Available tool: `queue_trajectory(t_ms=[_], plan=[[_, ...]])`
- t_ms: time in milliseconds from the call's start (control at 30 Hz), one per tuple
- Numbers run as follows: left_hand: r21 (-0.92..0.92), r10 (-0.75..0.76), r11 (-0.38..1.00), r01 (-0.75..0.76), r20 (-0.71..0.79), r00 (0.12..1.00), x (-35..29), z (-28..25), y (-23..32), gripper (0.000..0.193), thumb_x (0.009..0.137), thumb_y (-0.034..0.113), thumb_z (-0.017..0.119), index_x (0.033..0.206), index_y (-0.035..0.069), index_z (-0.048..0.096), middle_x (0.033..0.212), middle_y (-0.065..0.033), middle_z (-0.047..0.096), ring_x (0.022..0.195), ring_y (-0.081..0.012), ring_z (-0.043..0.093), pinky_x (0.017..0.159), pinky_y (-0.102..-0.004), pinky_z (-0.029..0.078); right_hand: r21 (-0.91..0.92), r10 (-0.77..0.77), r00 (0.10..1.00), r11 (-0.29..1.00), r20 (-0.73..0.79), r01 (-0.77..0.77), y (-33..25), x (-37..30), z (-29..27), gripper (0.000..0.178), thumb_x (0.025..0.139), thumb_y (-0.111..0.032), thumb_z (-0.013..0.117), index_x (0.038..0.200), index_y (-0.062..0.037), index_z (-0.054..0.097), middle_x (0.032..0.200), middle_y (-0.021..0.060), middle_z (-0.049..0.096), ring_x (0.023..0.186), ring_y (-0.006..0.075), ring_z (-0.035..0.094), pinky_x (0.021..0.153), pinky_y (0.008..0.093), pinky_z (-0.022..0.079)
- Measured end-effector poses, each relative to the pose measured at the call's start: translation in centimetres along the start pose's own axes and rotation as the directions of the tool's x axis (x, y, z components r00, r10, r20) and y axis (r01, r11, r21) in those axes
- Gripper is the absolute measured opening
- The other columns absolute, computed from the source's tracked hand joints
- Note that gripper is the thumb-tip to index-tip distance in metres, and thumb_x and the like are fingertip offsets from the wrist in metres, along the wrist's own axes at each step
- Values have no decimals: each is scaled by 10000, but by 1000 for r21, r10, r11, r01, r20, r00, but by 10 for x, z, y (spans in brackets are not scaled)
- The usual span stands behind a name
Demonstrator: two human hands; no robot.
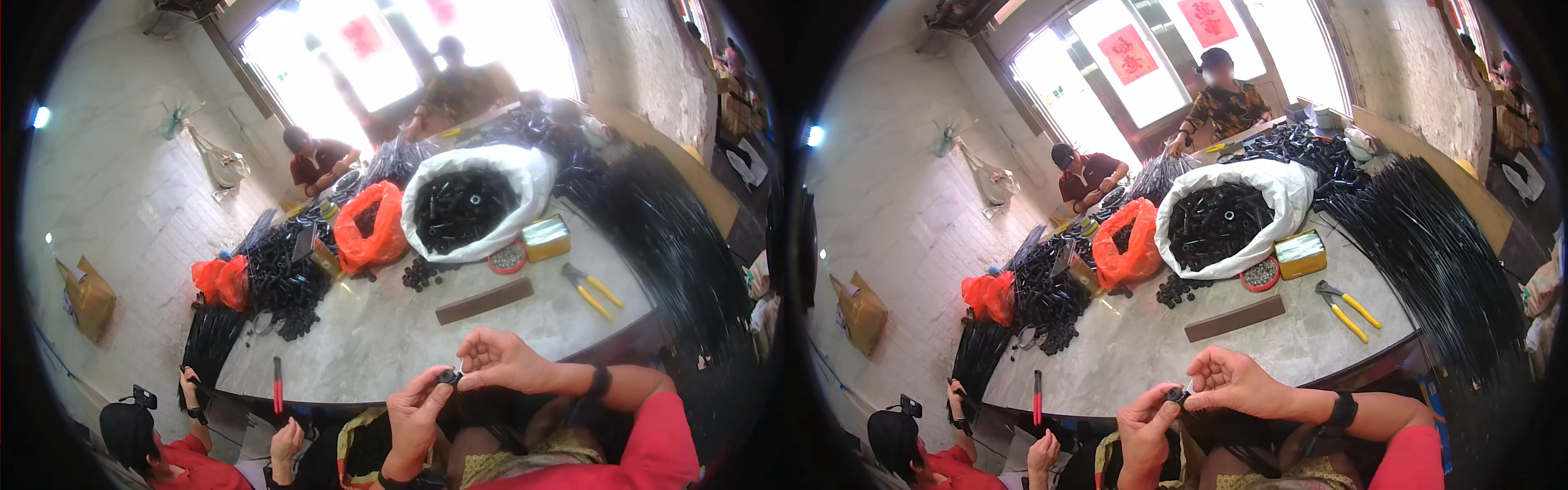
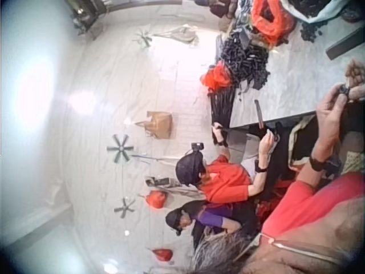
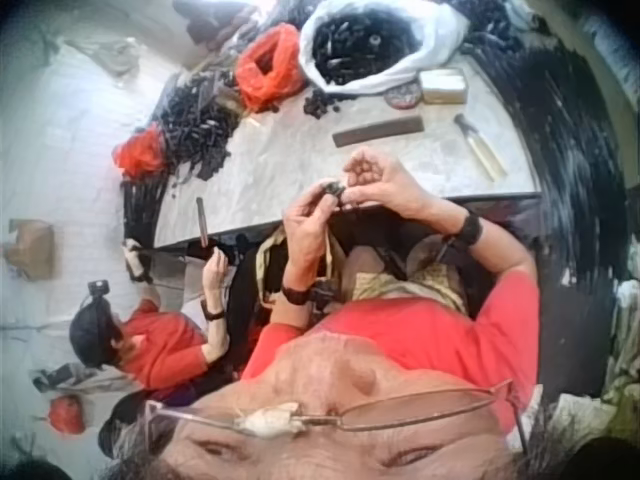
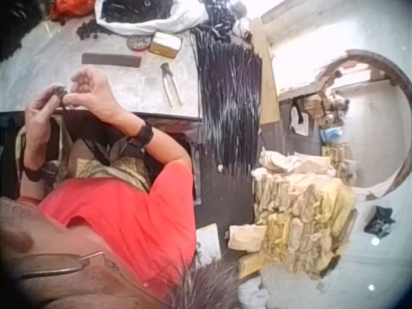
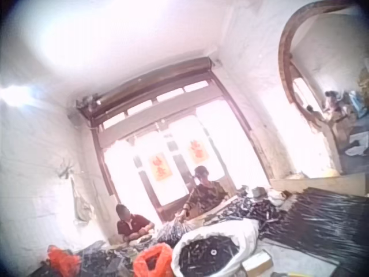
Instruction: Assembling plastic sockets and components onto metal umbrella ribs and bundling them.
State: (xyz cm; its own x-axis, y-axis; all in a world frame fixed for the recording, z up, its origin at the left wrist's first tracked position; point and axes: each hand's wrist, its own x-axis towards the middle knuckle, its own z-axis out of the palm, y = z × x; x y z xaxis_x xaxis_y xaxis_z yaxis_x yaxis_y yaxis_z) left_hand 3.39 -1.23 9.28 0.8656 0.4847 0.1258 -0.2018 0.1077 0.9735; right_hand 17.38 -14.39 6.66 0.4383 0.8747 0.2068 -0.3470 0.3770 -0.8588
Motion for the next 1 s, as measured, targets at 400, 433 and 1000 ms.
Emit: queue_trajectory(t_ms=[400,433,1000], plan=[[-3,28,1000,-27,49,998,2,-14,5,267,891,-38,662,1155,-73,646,1023,-90,697,917,-117,639,817,-219,494,84,33,999,996,9,-34,7,2,7,279,844,2,746,1058,6,567,950,46,642,886,98,628,802,240,520],[-16,28,1000,-27,67,997,5,-18,3,278,890,-44,661,1165,-74,639,1033,-91,695,915,-114,635,810,-216,492,92,36,999,995,9,-37,6,4,7,278,847,-8,748,1059,8,568,951,41,645,891,93,629,803,236,520],[-36,62,997,-62,-7,998,-4,-23,3,260,883,-61,662,1139,-95,635,1014,-110,697,899,-132,656,822,-227,512,-191,-72,997,979,-16,67,21,4,21,138,891,-108,724,935,-14,634,839,-20,630,769,31,572,656,199,471]])
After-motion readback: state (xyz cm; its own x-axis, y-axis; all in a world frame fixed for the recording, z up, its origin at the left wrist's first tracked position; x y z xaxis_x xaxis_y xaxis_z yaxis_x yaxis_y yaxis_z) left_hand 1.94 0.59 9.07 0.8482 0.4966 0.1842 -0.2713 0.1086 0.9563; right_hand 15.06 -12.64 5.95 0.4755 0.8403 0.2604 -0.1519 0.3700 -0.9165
